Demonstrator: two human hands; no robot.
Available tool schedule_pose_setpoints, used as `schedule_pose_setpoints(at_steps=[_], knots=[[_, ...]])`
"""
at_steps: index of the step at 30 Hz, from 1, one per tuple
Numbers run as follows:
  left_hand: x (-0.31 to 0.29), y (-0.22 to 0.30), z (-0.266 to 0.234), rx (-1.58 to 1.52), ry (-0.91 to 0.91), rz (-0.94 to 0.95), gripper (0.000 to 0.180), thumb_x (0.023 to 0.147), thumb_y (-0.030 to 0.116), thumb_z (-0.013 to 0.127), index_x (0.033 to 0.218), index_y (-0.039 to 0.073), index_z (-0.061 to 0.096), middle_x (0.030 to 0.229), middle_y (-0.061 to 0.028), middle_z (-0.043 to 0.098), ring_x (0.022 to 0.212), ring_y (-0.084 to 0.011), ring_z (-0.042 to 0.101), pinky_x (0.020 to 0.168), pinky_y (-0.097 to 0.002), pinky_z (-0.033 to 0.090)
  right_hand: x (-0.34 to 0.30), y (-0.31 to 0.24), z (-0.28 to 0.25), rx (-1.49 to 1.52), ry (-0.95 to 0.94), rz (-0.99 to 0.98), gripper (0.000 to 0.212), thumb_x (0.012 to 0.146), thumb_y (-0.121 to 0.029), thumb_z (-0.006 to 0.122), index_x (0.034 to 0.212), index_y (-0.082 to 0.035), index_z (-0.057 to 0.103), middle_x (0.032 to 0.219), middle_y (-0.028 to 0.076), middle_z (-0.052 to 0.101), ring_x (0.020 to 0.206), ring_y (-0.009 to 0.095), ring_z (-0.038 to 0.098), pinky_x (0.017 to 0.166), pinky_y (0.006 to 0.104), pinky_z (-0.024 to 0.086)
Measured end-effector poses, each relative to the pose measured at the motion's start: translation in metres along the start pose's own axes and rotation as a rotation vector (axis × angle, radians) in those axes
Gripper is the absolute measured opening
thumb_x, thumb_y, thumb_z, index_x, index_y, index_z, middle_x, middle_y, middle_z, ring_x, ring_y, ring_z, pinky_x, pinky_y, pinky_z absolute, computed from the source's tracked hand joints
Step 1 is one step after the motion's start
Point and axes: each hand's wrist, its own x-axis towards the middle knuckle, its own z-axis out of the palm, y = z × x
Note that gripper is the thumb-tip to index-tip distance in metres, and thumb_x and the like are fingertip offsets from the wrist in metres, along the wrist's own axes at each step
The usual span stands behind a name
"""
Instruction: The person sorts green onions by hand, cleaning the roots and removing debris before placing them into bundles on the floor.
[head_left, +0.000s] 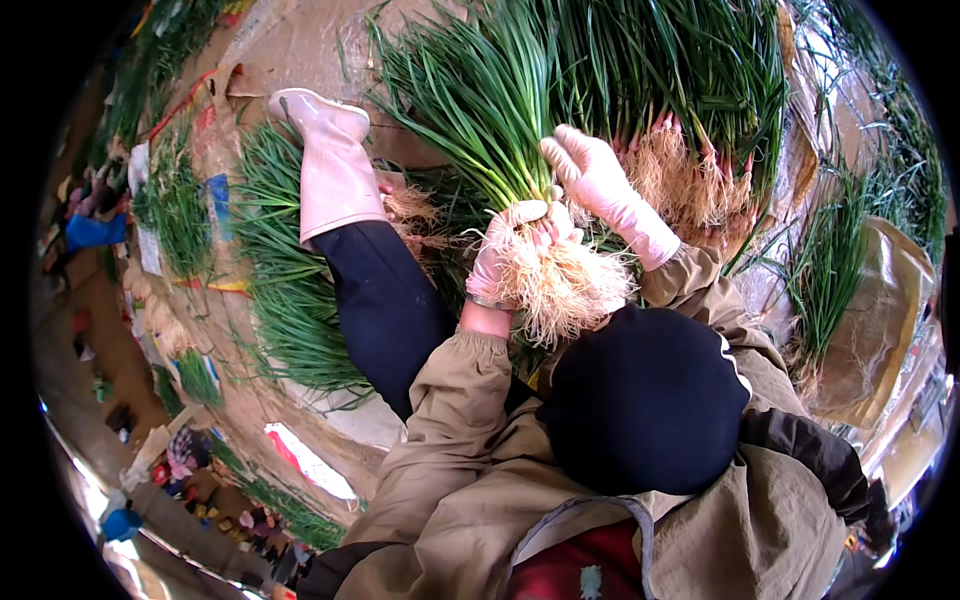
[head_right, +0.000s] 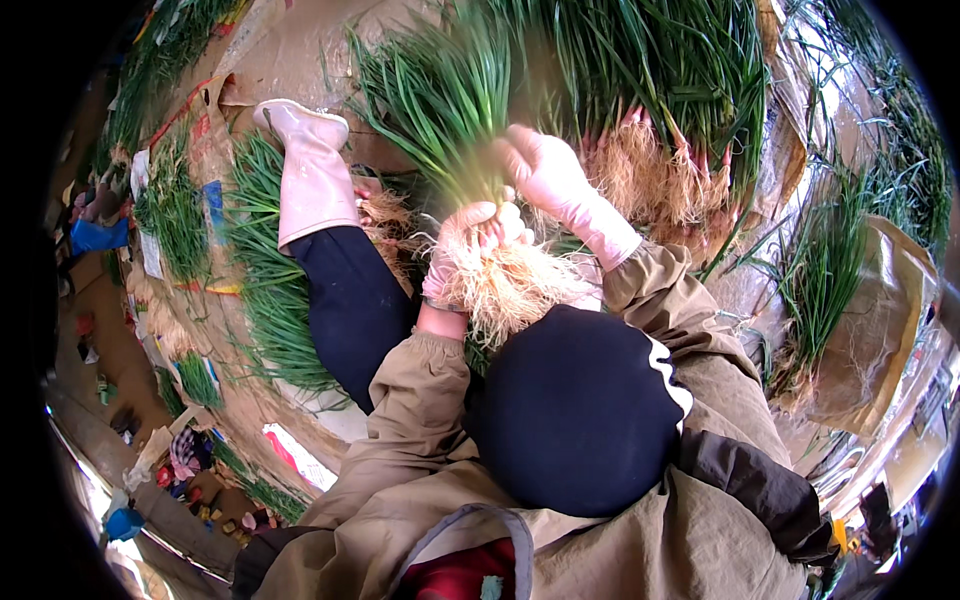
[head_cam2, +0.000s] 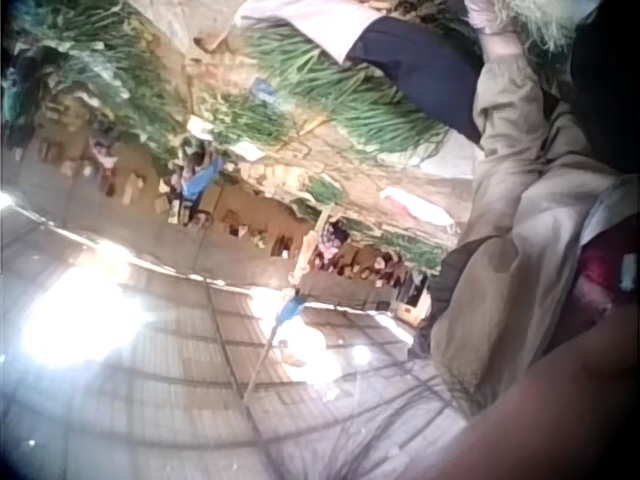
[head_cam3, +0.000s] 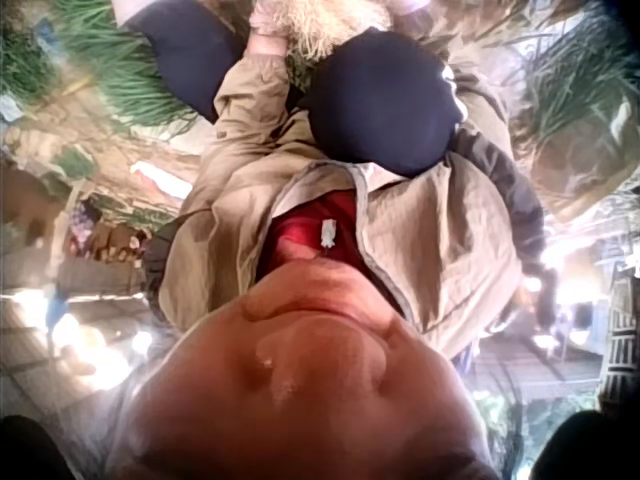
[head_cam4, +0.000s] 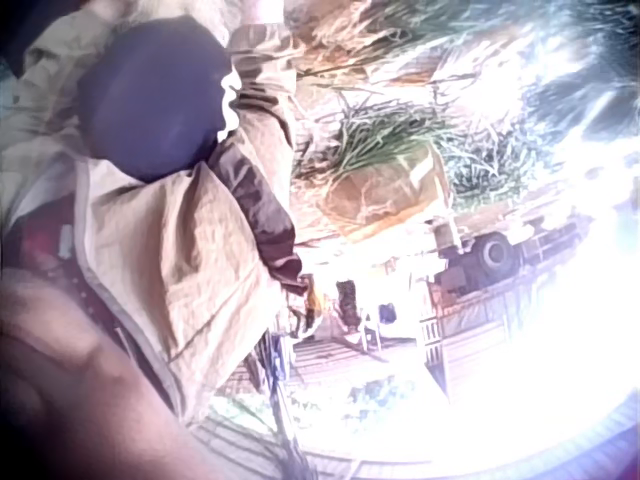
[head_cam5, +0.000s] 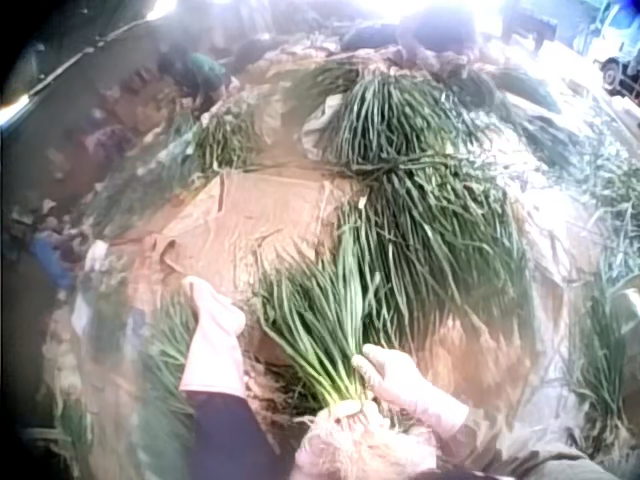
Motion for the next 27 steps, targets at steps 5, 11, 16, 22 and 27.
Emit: schedule_pose_setpoints(at_steps=[5,11,16,22,27], knots=[[0.002,0.011,-0.006,-0.148,-0.437,0.125,0.031,0.08,0.013,0.056,0.109,0.004,0.05,0.077,-0.0061,0.057,0.068,-0.0175,0.055,0.077,-0.04,0.044,-0.058,0.105,-0.071,-0.102,-0.278,0.358,0.036,0.09,-0.036,0.053,0.103,-0.002,0.06,0.092,0.014,0.064,0.089,0.021,0.063,0.077,0.0367,0.05],[-0.011,0.037,0.02,-0.04,-0.103,0.261,0.039,0.082,0.017,0.055,0.117,0.001,0.051,0.084,-0.0046,0.056,0.081,-0.02,0.052,0.08,-0.0384,0.042,-0.073,0.036,-0.065,-0.741,-0.855,0.178,0.036,0.09,-0.037,0.05,0.092,-0.002,0.056,0.077,0.02,0.062,0.073,0.034,0.062,0.068,0.042,0.05],[-0.002,0.022,0.007,-0.137,-0.126,0.195,0.019,0.082,0.019,0.055,0.095,0.005,0.052,0.078,-0.0034,0.05,0.076,-0.0188,0.048,0.08,-0.0378,0.039,0.055,0.012,0.004,-0.6,-0.348,0.279,0.046,0.089,-0.044,0.052,0.084,0.001,0.061,0.078,0.02,0.064,0.075,0.035,0.064,0.067,0.0424,0.051],[0.003,0.03,0.002,0.002,0.067,0.173,0.023,0.086,0.018,0.052,0.093,-0.004,0.055,0.118,-0.0208,0.056,0.12,-0.0299,0.046,0.103,-0.0426,0.035,0.098,0.05,0.024,-0.358,-0.47,0.41,0.043,0.082,-0.041,0.064,0.093,0.001,0.065,0.078,0.012,0.066,0.068,0.024,0.064,0.065,0.0354,0.051],[0.013,0.021,-0.018,0.029,0.19,0.042,0.021,0.081,0.006,0.058,0.1,-0.004,0.057,0.112,-0.0192,0.06,0.108,-0.0291,0.055,0.093,-0.0392,0.046,0.038,0.031,-0.005,0.627,-0.477,0.52,0.009,0.087,-0.014,0.062,0.089,-0.005,0.063,0.076,0.002,0.064,0.059,0.007,0.053,0.054,0.0217,0.044]])
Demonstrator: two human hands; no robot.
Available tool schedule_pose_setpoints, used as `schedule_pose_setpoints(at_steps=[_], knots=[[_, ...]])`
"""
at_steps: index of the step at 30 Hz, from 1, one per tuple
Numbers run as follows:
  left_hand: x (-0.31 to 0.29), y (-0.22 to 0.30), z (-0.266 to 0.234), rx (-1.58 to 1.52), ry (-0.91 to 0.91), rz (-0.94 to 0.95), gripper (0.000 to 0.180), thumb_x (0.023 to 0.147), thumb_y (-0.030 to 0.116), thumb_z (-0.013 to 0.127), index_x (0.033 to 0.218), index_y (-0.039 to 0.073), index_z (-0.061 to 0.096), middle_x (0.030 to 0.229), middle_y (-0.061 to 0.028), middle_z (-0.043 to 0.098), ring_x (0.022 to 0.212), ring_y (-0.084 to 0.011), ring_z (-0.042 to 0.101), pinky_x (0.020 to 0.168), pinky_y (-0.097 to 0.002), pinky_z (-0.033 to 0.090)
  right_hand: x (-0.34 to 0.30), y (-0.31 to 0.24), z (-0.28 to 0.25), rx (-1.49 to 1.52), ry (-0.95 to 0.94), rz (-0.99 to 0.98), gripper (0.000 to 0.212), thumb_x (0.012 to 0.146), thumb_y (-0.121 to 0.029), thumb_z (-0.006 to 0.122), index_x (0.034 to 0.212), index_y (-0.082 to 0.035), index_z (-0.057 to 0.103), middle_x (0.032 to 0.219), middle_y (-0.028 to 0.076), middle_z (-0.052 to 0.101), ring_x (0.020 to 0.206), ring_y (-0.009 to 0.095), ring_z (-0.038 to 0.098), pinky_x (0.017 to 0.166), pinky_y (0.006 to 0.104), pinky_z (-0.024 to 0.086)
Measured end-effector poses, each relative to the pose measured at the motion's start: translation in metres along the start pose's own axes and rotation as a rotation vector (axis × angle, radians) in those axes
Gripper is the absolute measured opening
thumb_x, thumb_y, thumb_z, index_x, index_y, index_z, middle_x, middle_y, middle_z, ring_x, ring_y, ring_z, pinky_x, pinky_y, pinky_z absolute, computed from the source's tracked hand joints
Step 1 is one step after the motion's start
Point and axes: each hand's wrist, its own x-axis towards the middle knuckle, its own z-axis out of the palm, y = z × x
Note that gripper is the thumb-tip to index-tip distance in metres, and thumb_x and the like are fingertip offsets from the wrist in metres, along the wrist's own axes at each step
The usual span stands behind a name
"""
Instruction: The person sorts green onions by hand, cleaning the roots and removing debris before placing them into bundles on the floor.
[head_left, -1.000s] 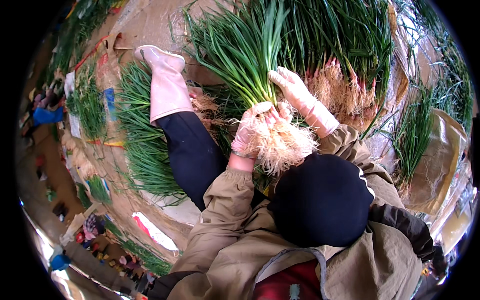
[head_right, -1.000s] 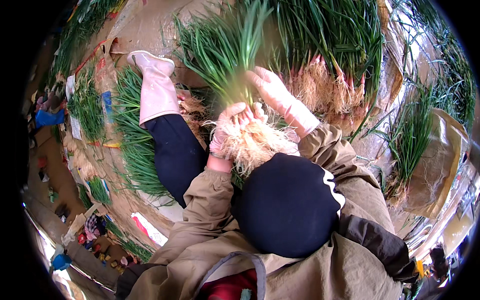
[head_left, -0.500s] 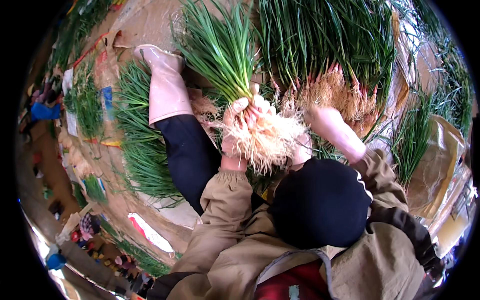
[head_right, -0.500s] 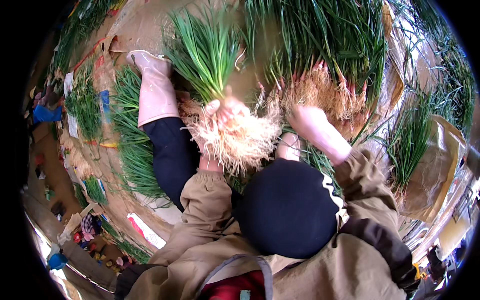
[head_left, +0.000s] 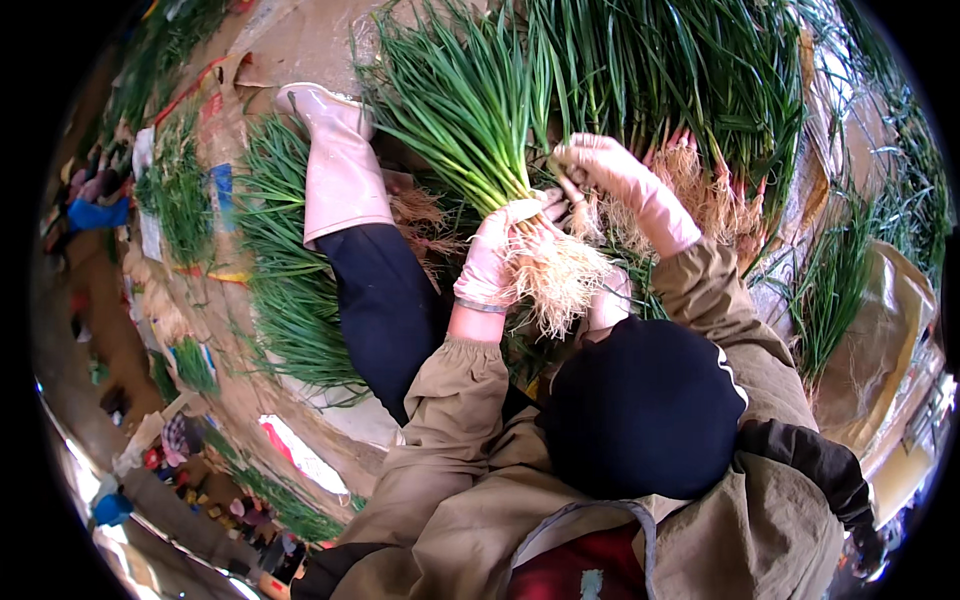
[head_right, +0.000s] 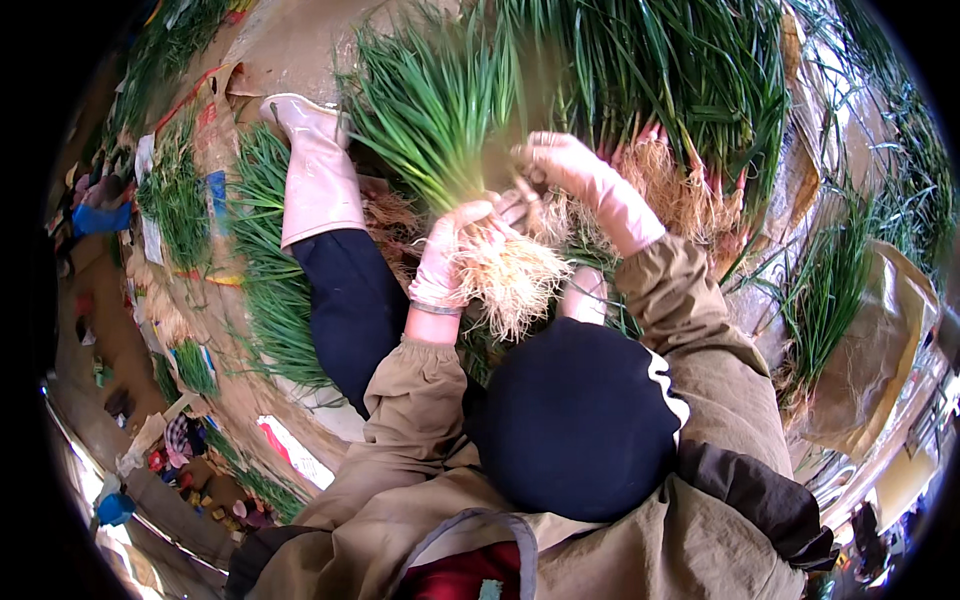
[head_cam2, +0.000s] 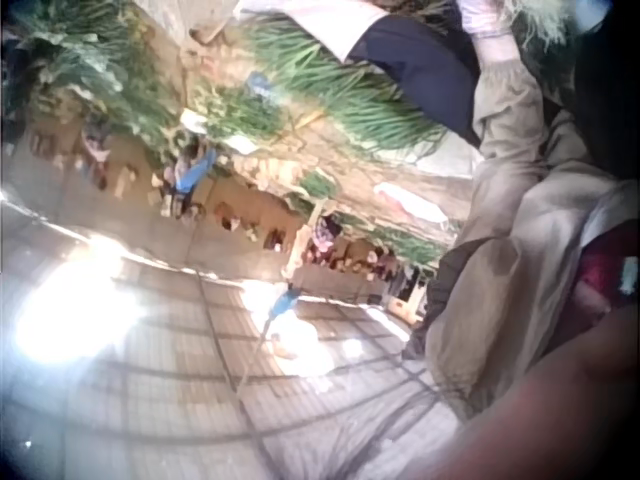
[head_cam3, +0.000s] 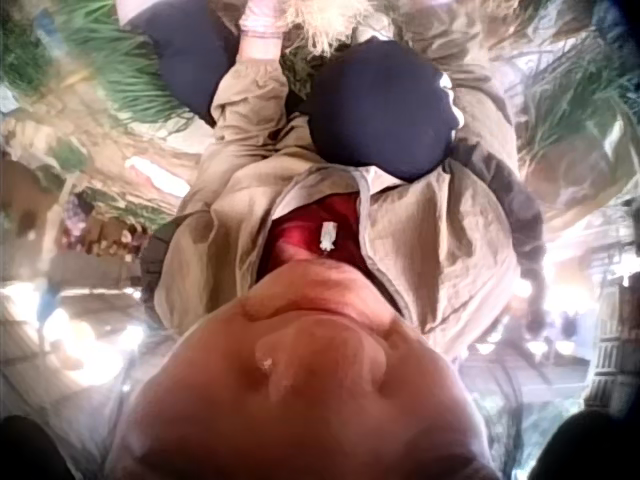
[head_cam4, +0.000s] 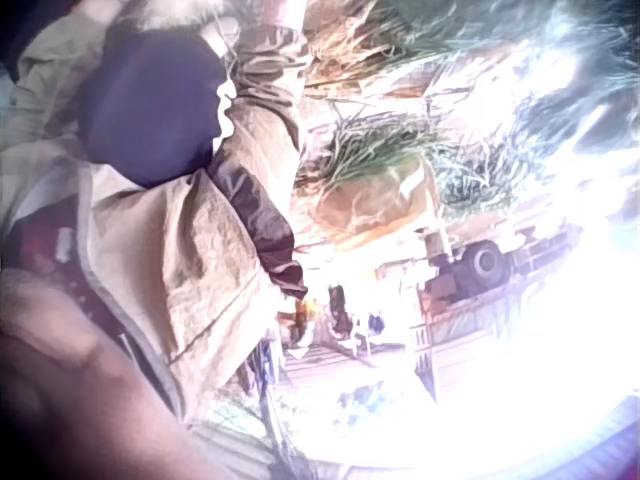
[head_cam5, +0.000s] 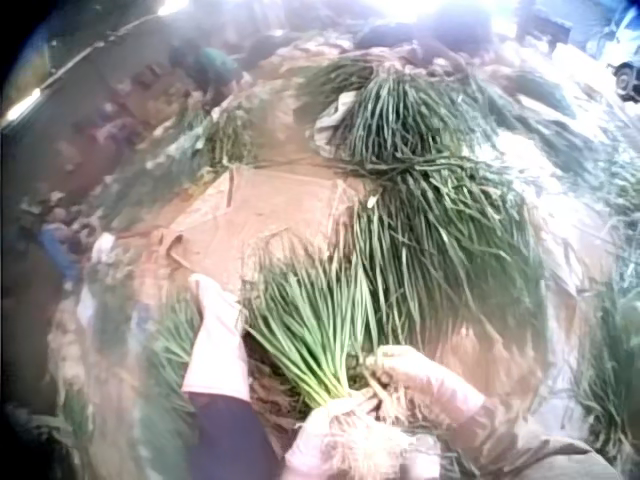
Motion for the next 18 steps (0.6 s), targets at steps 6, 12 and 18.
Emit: schedule_pose_setpoints(at_steps=[6,12,18], knots=[[0.004,-0.022,0.009,0.013,-0.049,-0.115,0.018,0.085,0.007,0.055,0.1,-0.003,0.057,0.091,-0.0128,0.063,0.081,-0.0218,0.061,0.073,-0.0299,0.051,-0.038,0.019,0.02,0.21,0.091,0.013,0.027,0.09,-0.031,0.06,0.094,-0.004,0.06,0.071,-0.001,0.059,0.056,0.006,0.05,0.049,0.0205,0.038],[-0.007,-0.027,0.003,-0.007,-0.024,-0.123,0.02,0.085,0.008,0.056,0.101,-0.003,0.057,0.092,-0.0138,0.063,0.079,-0.0228,0.062,0.074,-0.0315,0.052,-0.016,0.019,0.012,0.129,-0.087,0.145,0.03,0.083,-0.036,0.068,0.092,-0.008,0.061,0.063,-0.006,0.047,0.05,0.005,0.039,0.045,0.0205,0.031],[-0.021,-0.021,0.025,-0.068,-0.045,-0.061,0.024,0.085,0.012,0.053,0.102,-0.005,0.054,0.105,-0.0148,0.06,0.093,-0.028,0.06,0.09,-0.0435,0.047,-0.034,0.007,0.008,0.15,-0.19,0.014,0.025,0.091,-0.024,0.059,0.099,-0.001,0.062,0.07,0.001,0.058,0.056,0.008,0.053,0.053,0.0229,0.045]])
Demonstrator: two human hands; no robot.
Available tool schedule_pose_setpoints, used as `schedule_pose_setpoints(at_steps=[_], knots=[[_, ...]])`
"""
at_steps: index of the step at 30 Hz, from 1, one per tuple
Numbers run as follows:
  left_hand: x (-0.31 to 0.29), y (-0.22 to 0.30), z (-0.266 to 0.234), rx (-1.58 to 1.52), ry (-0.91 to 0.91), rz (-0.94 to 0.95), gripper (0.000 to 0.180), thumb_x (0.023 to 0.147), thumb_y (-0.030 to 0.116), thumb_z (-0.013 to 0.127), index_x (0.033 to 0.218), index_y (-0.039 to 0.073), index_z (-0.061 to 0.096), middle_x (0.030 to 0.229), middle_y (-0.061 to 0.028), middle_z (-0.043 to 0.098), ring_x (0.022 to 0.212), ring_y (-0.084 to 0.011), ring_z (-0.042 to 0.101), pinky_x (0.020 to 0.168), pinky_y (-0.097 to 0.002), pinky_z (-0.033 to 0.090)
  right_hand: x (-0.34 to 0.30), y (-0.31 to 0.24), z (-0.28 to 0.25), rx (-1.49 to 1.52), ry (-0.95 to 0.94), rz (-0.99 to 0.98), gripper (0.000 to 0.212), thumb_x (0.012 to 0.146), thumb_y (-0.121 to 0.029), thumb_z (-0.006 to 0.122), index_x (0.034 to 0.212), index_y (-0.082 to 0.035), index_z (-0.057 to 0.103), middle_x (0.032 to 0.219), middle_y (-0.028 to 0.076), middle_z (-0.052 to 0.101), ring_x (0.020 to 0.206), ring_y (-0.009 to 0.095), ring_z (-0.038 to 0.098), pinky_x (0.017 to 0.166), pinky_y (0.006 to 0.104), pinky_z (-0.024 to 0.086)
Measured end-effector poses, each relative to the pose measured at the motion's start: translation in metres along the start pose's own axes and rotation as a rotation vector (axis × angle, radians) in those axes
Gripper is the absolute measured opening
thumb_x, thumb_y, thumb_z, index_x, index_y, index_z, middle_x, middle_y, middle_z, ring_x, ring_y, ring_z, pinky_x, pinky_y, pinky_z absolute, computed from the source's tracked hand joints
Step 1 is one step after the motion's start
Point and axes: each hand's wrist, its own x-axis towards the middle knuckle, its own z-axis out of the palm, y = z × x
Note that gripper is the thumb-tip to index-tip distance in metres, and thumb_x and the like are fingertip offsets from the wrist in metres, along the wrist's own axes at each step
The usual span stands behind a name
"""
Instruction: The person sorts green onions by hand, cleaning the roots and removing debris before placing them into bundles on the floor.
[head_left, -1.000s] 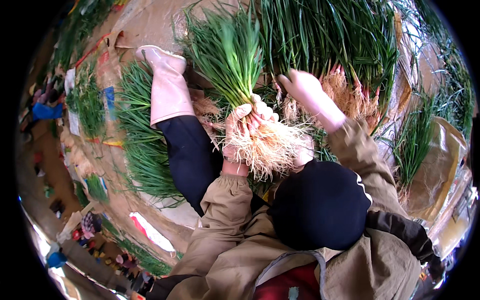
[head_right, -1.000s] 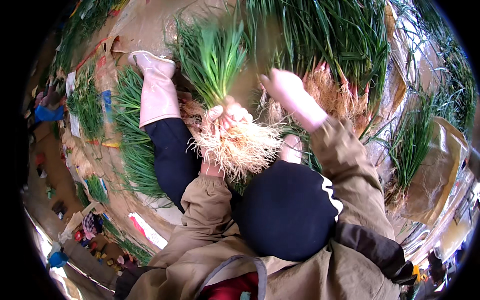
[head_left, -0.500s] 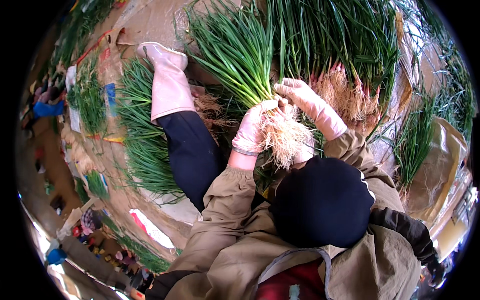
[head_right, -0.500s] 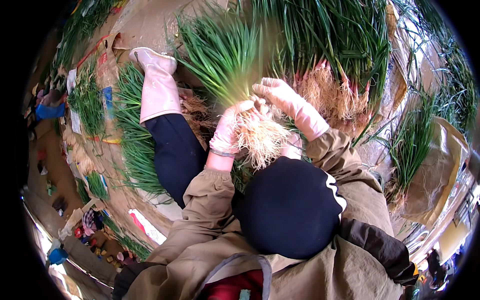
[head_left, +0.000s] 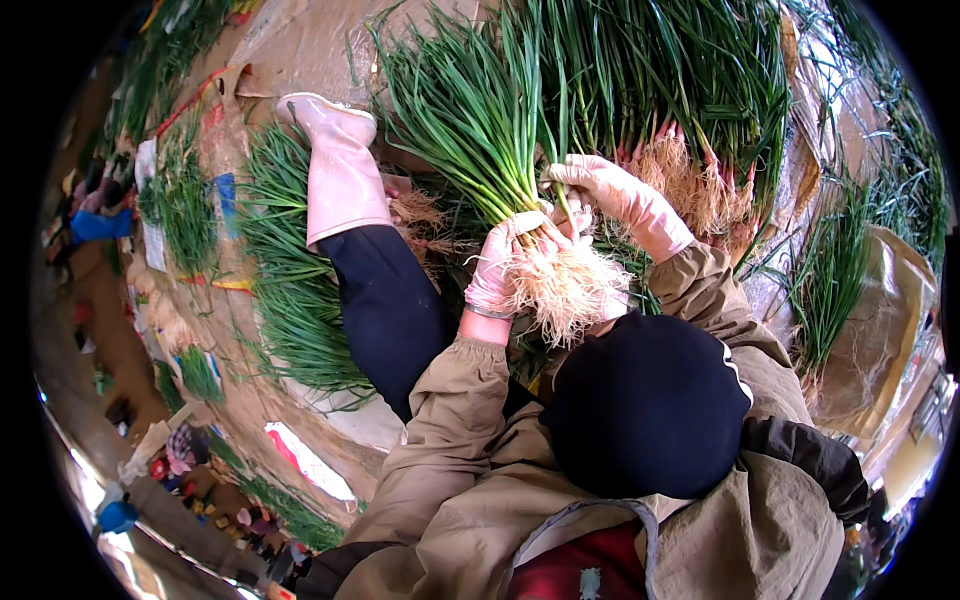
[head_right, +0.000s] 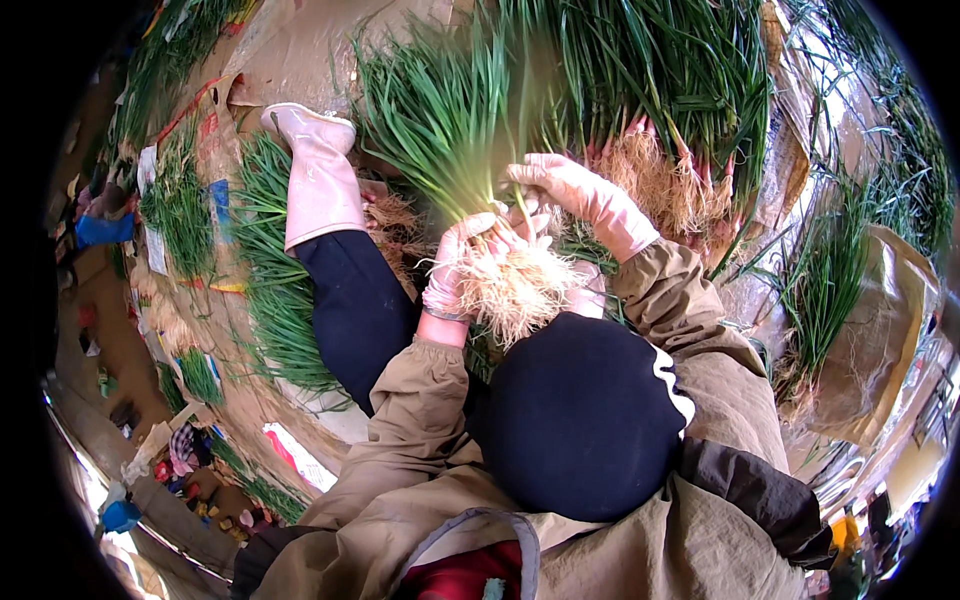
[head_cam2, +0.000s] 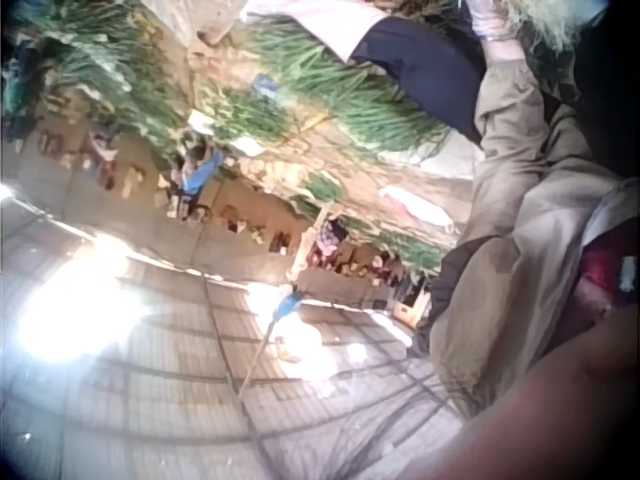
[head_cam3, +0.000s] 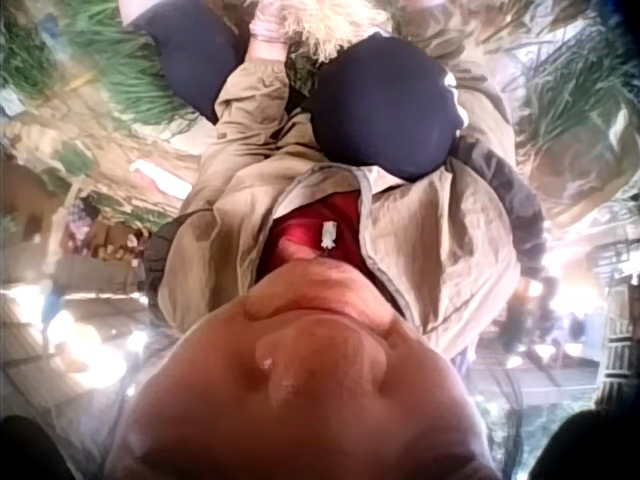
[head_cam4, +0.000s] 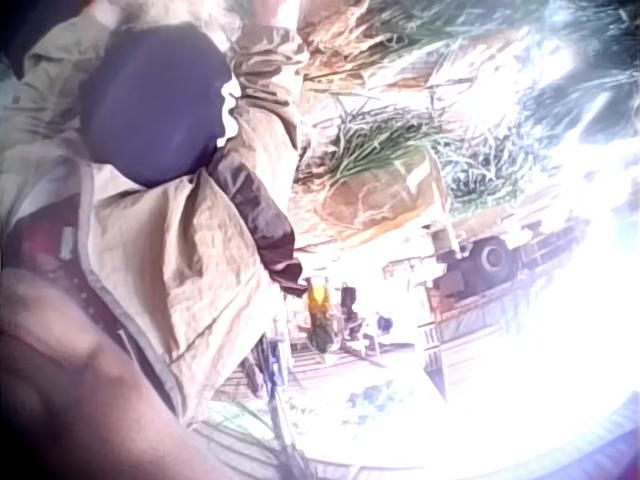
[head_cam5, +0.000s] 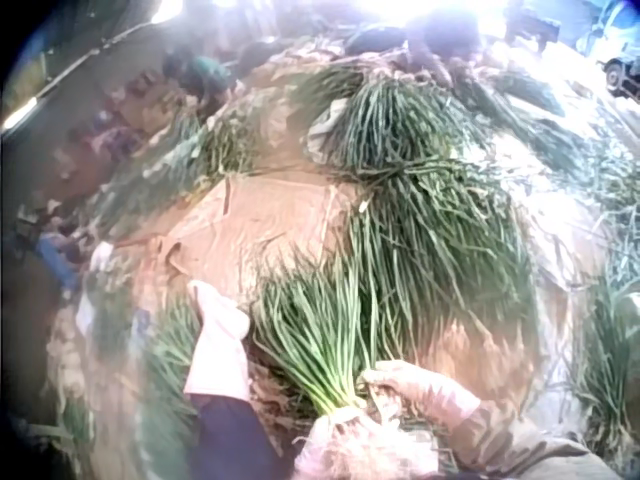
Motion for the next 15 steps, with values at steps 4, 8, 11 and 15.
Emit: schedule_pose_setpoints(at_steps=[4,8,11,15], knots=[[0.012,-0.008,-0.026,0.063,0.037,-0.071,0.024,0.086,0.016,0.052,0.098,-0.005,0.056,0.098,-0.0155,0.062,0.088,-0.0289,0.062,0.083,-0.0426,0.05,0.008,0.012,0.01,-0.363,0.242,0.043,0.032,0.089,-0.029,0.057,0.096,0.003,0.06,0.074,0.008,0.064,0.068,0.02,0.063,0.067,0.0314,0.051],[0.023,-0.01,-0.052,0.158,0.154,-0.152,0.018,0.088,0.015,0.053,0.091,-0.002,0.059,0.08,-0.0127,0.064,0.068,-0.0237,0.063,0.065,-0.0342,0.054,-0.003,-0.004,0.039,-1.398,0.38,-0.004,0.03,0.082,-0.028,0.053,0.091,-0.002,0.067,0.081,0.018,0.066,0.079,0.035,0.064,0.076,0.0407,0.051],[0.024,-0.015,-0.047,0.215,0.198,-0.162,0.015,0.087,0.013,0.055,0.091,-0.001,0.059,0.078,-0.011,0.064,0.066,-0.0215,0.063,0.064,-0.0332,0.054,0.006,0.0,0.034,-1.496,0.221,0.067,0.023,0.078,-0.022,0.054,0.083,-0.003,0.065,0.083,0.018,0.066,0.08,0.035,0.064,0.074,0.043,0.051],[0.025,-0.003,-0.049,0.19,0.047,-0.084,0.014,0.086,0.012,0.057,0.093,0.0,0.059,0.075,-0.0091,0.063,0.065,-0.0193,0.062,0.064,-0.0308,0.054,0.028,0.035,0.016,0.03,0.276,0.008,0.014,0.089,-0.015,0.056,0.078,-0.007,0.06,0.059,-0.001,0.054,0.045,0.008,0.044,0.038,0.023,0.033]])
